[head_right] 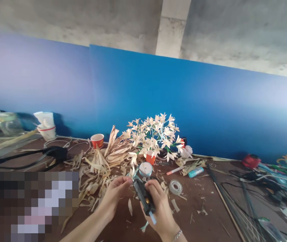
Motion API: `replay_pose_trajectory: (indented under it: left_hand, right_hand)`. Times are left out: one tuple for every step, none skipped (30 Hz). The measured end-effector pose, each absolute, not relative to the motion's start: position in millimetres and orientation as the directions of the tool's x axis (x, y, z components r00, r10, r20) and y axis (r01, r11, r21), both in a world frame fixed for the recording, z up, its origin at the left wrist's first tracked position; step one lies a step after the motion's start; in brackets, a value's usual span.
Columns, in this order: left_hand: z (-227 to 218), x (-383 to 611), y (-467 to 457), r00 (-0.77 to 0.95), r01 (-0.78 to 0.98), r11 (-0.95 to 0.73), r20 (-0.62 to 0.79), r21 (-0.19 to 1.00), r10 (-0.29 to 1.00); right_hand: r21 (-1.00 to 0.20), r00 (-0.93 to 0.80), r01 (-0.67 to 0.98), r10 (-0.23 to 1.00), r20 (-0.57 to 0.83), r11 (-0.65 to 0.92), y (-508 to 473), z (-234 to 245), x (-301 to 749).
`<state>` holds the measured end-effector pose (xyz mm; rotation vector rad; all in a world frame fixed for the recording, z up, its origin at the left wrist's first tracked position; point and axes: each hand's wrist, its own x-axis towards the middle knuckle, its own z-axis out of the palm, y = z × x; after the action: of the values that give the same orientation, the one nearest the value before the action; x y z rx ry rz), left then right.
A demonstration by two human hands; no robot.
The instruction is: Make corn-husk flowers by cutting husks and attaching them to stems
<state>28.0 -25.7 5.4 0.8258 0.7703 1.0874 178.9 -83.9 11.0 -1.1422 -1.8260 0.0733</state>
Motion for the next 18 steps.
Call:
replay_pose_trajectory:
  left_hand:
    - [5.9, 28.0, -25.7, 0.275, -0.456, 0.254, -0.136, 0.853, 0.952]
    - [6.1, 28.1, -25.6, 0.269, -0.47, 0.261, -0.144, 0.843, 0.952]
    - [6.0, 28.2, -25.4, 0.262, -0.477, 0.263, -0.15, 0.839, 0.953]
    - [5.8, 28.3, -25.3, 0.255, -0.478, 0.263, -0.154, 0.838, 0.955]
    - [5.7, 28.4, -25.3, 0.251, -0.478, 0.26, -0.154, 0.839, 0.956]
    - [5.6, 28.5, -25.4, 0.249, -0.478, 0.257, -0.152, 0.84, 0.957]
    - [5.8, 28.6, -25.7, 0.247, -0.479, 0.255, -0.149, 0.84, 0.957]
    - [6.2, 28.6, -26.1, 0.25, -0.483, 0.255, -0.148, 0.838, 0.957]
    - [6.8, 28.8, -26.6, 0.258, -0.489, 0.26, -0.147, 0.833, 0.955]
    - [7.5, 28.9, -27.1, 0.269, -0.496, 0.268, -0.147, 0.826, 0.952]
    - [8.2, 29.0, -27.6, 0.275, -0.501, 0.273, -0.148, 0.821, 0.95]
    - [8.8, 29.2, -28.0, 0.278, -0.504, 0.276, -0.148, 0.819, 0.949]
    - [9.1, 29.3, -28.3, 0.281, -0.504, 0.277, -0.147, 0.818, 0.948]
    - [9.0, 29.4, -28.4, 0.285, -0.502, 0.278, -0.147, 0.819, 0.947]
    - [8.6, 29.4, -28.3, 0.289, -0.496, 0.278, -0.145, 0.823, 0.946]
    - [8.0, 29.4, -28.0, 0.295, -0.489, 0.278, -0.143, 0.827, 0.945]
    - [7.3, 29.4, -27.7, 0.302, -0.484, 0.279, -0.141, 0.829, 0.943]
    - [6.5, 29.4, -27.3, 0.304, -0.482, 0.28, -0.141, 0.83, 0.942]
  right_hand:
    - [-0.483, -0.113, 0.666, 0.717, 0.688, 0.568, -81.7, 8.2, 177.2]
    - [-0.484, -0.102, 0.667, 0.714, 0.693, 0.566, -79.8, 5.8, 176.2]
    - [-0.489, -0.088, 0.671, 0.715, 0.694, 0.558, -78.3, 3.7, 175.7]
    - [-0.497, -0.07, 0.674, 0.717, 0.693, 0.546, -77.4, 2.2, 175.6]
    - [-0.504, -0.052, 0.679, 0.719, 0.693, 0.535, -76.8, 1.1, 175.6]
    - [-0.507, -0.04, 0.684, 0.721, 0.692, 0.525, -76.5, 0.3, 175.6]
    - [-0.505, -0.034, 0.689, 0.72, 0.693, 0.52, -76.5, -0.1, 175.7]
    - [-0.5, -0.037, 0.694, 0.719, 0.694, 0.518, -76.5, -0.3, 175.8]
    - [-0.492, -0.042, 0.698, 0.716, 0.697, 0.52, -76.7, -0.5, 175.9]
    - [-0.485, -0.048, 0.701, 0.713, 0.699, 0.523, -76.8, -0.6, 176.1]
    - [-0.48, -0.053, 0.702, 0.712, 0.7, 0.525, -77.0, -0.7, 176.4]
    - [-0.478, -0.055, 0.703, 0.711, 0.701, 0.526, -77.2, -0.8, 176.6]
    - [-0.478, -0.057, 0.703, 0.712, 0.7, 0.527, -77.4, -0.9, 176.9]
    - [-0.48, -0.06, 0.702, 0.715, 0.697, 0.526, -77.6, -1.0, 177.2]
    - [-0.483, -0.061, 0.701, 0.718, 0.693, 0.525, -77.8, -1.0, 177.5]
    - [-0.486, -0.065, 0.699, 0.723, 0.688, 0.525, -77.9, -1.1, 177.7]
    - [-0.489, -0.07, 0.695, 0.727, 0.683, 0.526, -78.0, -1.3, 178.0]
    - [-0.493, -0.074, 0.692, 0.731, 0.679, 0.527, -78.0, -1.5, 178.2]
